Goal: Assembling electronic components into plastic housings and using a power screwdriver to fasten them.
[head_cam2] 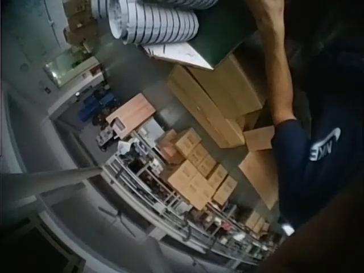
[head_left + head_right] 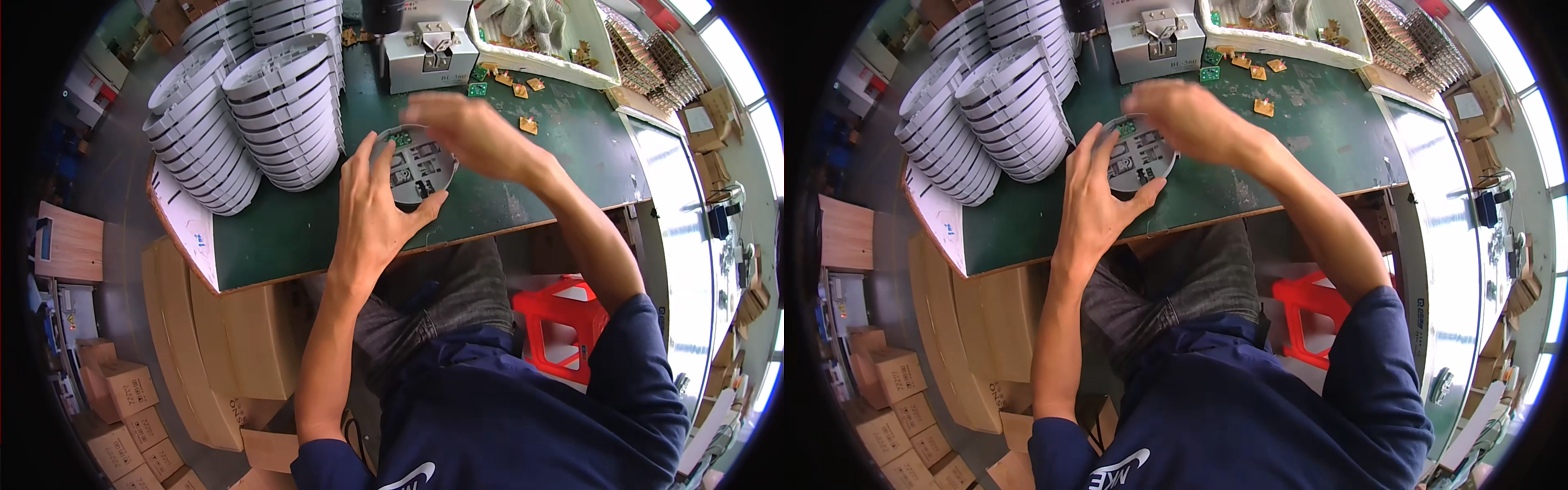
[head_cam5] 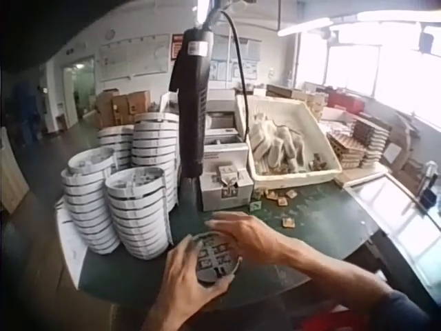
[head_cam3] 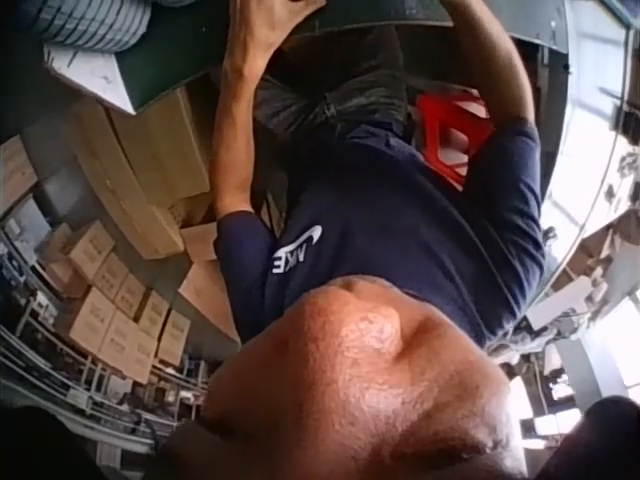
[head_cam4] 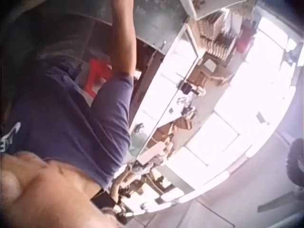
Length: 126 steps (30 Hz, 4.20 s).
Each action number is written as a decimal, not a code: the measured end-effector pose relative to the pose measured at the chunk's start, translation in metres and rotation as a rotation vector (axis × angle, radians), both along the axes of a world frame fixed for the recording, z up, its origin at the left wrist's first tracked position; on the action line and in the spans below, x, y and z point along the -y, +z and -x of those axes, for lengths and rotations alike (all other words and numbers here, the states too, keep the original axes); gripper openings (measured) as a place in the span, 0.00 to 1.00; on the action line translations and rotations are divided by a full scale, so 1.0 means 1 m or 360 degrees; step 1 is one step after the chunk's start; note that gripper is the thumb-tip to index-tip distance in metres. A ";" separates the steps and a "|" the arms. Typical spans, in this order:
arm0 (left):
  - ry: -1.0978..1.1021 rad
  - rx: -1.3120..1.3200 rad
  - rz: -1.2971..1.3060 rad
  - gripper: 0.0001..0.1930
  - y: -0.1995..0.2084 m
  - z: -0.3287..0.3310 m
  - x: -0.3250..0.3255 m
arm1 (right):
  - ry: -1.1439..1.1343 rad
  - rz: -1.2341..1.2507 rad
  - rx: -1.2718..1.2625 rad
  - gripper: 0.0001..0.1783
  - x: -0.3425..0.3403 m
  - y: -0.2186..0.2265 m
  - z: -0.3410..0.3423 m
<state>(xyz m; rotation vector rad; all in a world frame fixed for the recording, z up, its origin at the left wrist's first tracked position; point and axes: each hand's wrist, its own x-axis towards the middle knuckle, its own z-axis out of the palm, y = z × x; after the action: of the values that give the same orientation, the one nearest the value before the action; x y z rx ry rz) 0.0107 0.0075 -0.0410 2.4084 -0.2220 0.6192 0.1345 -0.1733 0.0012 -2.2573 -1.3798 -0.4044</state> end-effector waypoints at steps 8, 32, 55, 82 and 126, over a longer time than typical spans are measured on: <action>-0.0030 0.0017 -0.0013 0.45 -0.005 -0.001 -0.001 | 0.0166 -0.1146 -0.0900 0.31 -0.084 0.129 -0.062; -0.0033 -0.0122 0.0108 0.44 0.003 0.000 0.001 | -0.0186 -0.1567 -0.0639 0.13 -0.051 0.121 -0.079; -0.0035 -0.0048 -0.0020 0.44 0.000 0.000 0.000 | 0.0054 -0.1561 -0.1232 0.11 -0.071 0.083 0.008; -0.0113 0.0069 0.0134 0.46 0.005 0.001 -0.002 | 0.0226 -0.1233 -0.0998 0.33 -0.077 0.084 -0.027; -0.0737 -0.0354 0.1559 0.62 0.160 0.048 -0.119 | -0.0812 -0.0304 -0.0400 0.12 0.140 -0.033 0.005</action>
<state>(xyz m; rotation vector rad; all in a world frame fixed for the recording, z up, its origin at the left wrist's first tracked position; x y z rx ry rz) -0.0369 0.1266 0.1186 1.3901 -0.2837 0.1595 0.1298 -0.3133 -0.0319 -2.3796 -0.6056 -0.3777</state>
